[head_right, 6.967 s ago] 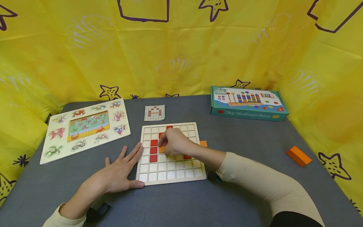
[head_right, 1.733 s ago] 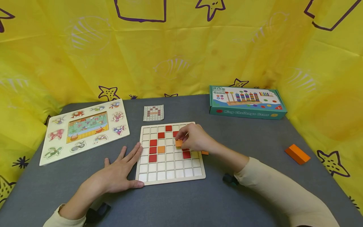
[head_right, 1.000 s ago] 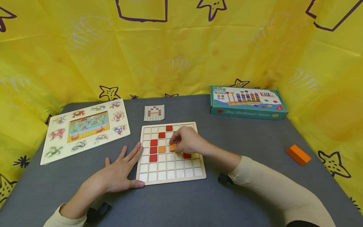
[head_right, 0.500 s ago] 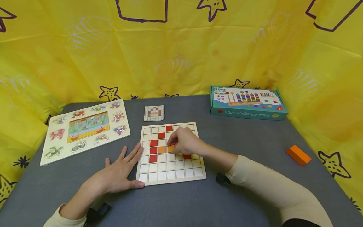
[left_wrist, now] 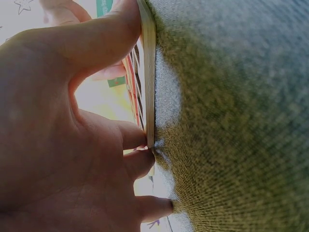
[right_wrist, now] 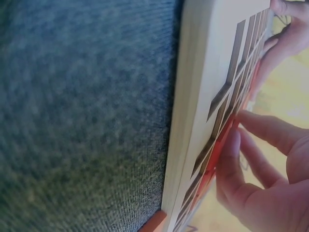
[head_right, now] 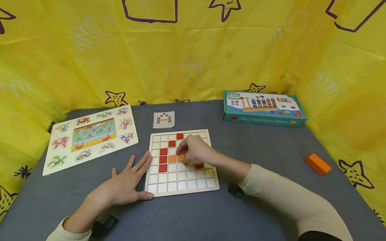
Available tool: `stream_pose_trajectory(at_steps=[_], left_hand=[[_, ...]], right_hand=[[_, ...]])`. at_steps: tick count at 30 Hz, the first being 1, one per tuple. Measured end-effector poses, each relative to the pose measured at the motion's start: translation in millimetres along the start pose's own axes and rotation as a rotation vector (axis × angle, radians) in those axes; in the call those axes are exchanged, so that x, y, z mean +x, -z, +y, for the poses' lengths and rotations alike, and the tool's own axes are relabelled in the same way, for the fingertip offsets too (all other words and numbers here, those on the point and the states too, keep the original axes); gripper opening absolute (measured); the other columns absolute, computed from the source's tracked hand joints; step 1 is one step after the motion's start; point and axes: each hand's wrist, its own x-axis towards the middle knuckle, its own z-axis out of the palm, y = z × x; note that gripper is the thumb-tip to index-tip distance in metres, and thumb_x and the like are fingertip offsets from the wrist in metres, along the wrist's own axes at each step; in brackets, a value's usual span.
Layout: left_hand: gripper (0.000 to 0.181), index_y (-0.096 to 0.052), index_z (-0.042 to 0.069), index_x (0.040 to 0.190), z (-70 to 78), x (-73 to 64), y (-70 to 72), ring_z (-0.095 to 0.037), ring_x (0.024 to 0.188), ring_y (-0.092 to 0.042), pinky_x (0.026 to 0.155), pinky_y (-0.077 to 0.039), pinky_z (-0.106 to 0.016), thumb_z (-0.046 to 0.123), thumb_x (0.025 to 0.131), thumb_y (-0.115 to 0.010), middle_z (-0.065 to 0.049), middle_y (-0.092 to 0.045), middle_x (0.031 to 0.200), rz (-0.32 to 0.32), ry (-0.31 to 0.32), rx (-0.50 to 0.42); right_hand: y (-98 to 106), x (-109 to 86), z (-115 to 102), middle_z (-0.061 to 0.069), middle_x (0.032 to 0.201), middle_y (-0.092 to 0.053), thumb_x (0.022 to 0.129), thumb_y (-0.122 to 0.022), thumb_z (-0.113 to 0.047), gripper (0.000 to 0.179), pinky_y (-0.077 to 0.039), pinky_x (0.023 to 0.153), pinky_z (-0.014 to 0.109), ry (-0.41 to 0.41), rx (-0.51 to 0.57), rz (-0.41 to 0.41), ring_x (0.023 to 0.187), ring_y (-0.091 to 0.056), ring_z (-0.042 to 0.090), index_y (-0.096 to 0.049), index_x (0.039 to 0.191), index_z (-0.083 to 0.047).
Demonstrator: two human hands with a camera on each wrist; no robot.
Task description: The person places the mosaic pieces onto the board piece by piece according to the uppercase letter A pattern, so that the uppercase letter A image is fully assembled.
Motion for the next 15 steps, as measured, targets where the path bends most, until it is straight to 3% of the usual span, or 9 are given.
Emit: stream_pose_trajectory(at_steps=[15], left_hand=[[0.124, -0.005, 0.022, 0.170, -0.9, 1.2, -0.2, -0.048, 0.160, 0.001, 0.098, -0.005, -0.095, 0.071, 0.080, -0.077, 0.006, 0.007, 0.177, -0.002, -0.003, 0.000]], right_hand=[[7.5, -7.0, 3.9, 0.004, 0.091, -0.074, 0.079, -0.087, -0.004, 0.020, -0.055, 0.071, 0.027, 0.015, 0.038, 0.006, 0.078, -0.064, 0.014, -0.081, 0.096, -0.011]])
